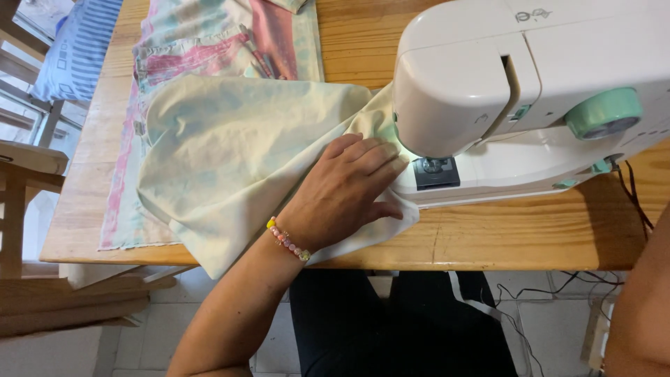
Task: Sewing the edge of a piece of fabric using a sewing machine
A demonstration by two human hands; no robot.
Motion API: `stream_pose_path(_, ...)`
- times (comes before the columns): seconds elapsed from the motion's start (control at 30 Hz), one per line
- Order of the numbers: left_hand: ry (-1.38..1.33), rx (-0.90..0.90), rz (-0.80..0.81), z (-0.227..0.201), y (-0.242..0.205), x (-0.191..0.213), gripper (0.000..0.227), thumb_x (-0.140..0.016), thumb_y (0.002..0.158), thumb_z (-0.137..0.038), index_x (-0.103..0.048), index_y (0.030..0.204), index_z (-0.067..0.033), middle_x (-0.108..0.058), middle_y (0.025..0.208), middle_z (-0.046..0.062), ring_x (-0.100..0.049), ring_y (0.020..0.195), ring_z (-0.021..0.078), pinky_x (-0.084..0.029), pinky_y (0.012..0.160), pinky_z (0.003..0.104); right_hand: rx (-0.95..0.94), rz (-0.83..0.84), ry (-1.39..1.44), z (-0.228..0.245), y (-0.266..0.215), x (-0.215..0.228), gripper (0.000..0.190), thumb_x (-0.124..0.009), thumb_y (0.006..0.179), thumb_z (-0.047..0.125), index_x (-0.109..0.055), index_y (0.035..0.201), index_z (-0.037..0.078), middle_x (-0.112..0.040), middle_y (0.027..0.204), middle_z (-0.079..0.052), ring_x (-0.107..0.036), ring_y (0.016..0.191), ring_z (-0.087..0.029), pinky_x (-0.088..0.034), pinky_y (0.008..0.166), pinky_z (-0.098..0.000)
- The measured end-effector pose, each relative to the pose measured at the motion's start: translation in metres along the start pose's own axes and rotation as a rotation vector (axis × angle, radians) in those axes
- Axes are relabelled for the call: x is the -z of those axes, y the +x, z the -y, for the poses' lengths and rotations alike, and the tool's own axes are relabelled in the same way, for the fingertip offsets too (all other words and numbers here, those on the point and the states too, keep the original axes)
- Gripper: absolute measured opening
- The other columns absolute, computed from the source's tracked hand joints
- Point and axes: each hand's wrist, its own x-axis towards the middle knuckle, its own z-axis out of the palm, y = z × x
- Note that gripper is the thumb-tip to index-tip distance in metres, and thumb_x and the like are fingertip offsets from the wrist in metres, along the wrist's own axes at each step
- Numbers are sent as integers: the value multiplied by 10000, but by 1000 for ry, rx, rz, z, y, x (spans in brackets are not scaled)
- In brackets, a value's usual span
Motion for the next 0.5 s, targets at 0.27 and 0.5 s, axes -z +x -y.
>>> stream_pose_path(0.27, -53, -7, 20, 3, 0, 1, 724, -859, 775, -538, -596, 1297, -110, -641, 1361, 91, -594, 1244, 274, -388, 1159, 479, 110, -14, 120, 232, -5, -147, 368, -449, 813, -58, -647, 1083, -210, -644, 1079, -343, -622, 1035, -420, -513, 1020, -466)
stream_pose_path(0.5, -3, -12, 6, -7, -6, -1, 739, -817, 761, -619, -645, 1282, -123, -665, 1338, 76, -611, 1228, 260, -393, 1141, 472, -818, 206, 513, 180, 23, -192, 187, -583, 931, -81, -605, 934, 105, -617, 838, -15, -582, 787, -93, -559, 727, -264)
